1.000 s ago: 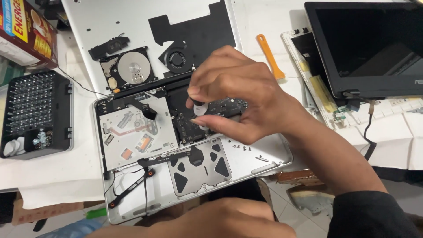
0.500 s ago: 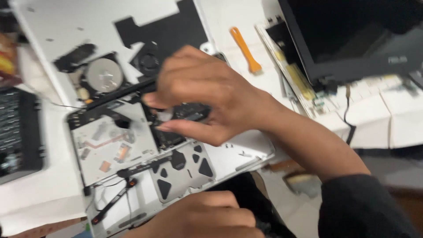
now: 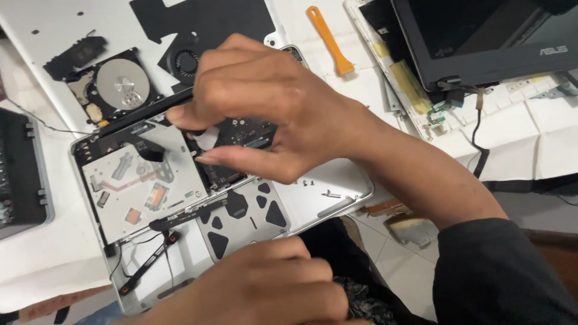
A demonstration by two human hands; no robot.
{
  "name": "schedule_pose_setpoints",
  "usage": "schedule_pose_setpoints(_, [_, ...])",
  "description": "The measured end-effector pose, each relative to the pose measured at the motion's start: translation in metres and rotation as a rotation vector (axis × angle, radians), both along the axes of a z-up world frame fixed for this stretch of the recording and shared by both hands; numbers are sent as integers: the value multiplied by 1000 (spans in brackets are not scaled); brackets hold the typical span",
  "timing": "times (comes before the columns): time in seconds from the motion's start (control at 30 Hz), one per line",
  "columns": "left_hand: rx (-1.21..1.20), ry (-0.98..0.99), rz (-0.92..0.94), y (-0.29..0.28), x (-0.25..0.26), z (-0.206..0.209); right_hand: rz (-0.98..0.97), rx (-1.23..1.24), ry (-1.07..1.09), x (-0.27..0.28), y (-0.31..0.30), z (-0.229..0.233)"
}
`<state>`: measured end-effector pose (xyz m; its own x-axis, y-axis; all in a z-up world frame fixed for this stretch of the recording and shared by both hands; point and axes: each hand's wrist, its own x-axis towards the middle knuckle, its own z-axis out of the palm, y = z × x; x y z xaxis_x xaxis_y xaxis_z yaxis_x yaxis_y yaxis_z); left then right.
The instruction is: The person uses a screwdriver to remove screws from the motherboard of a disassembled laptop. They then lift and remove a black component from the circuit board and place it aside on the workbench.
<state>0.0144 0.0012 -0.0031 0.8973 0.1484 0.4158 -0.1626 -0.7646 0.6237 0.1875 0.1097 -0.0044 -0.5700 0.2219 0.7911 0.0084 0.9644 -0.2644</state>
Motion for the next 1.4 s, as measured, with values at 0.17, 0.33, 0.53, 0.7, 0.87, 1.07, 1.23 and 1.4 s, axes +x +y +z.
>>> schedule_pose_setpoints(0.17, [91,56,36,7,-3,10,-7,-11,4,1,2,0])
schedule_pose_setpoints(0.33, [249,86,173,8,-5,3,-18,30,18,0,1,1])
schedule_pose_setpoints(0.53, [233,62,401,12,-30,21,22,-2,-6,1,-1,2])
schedule_pose_setpoints(0.7, [274,97,541,19,-46,14,10,6,-20,-3,1,-6])
schedule_pose_setpoints(0.87, [473,395,861,41,-71,-11,2,-98,-45,-3,2,-9])
schedule_pose_setpoints(1.07, [511,411,917,54,-92,-36,71,-33,26,0,12,-16])
schedule_pose_setpoints(1.23, [558,288,855,56,-86,-39,-44,31,18,0,9,-15])
schedule_pose_setpoints(1.4, [489,265,765,58,-72,-47,29,-29,-47,-5,4,-7])
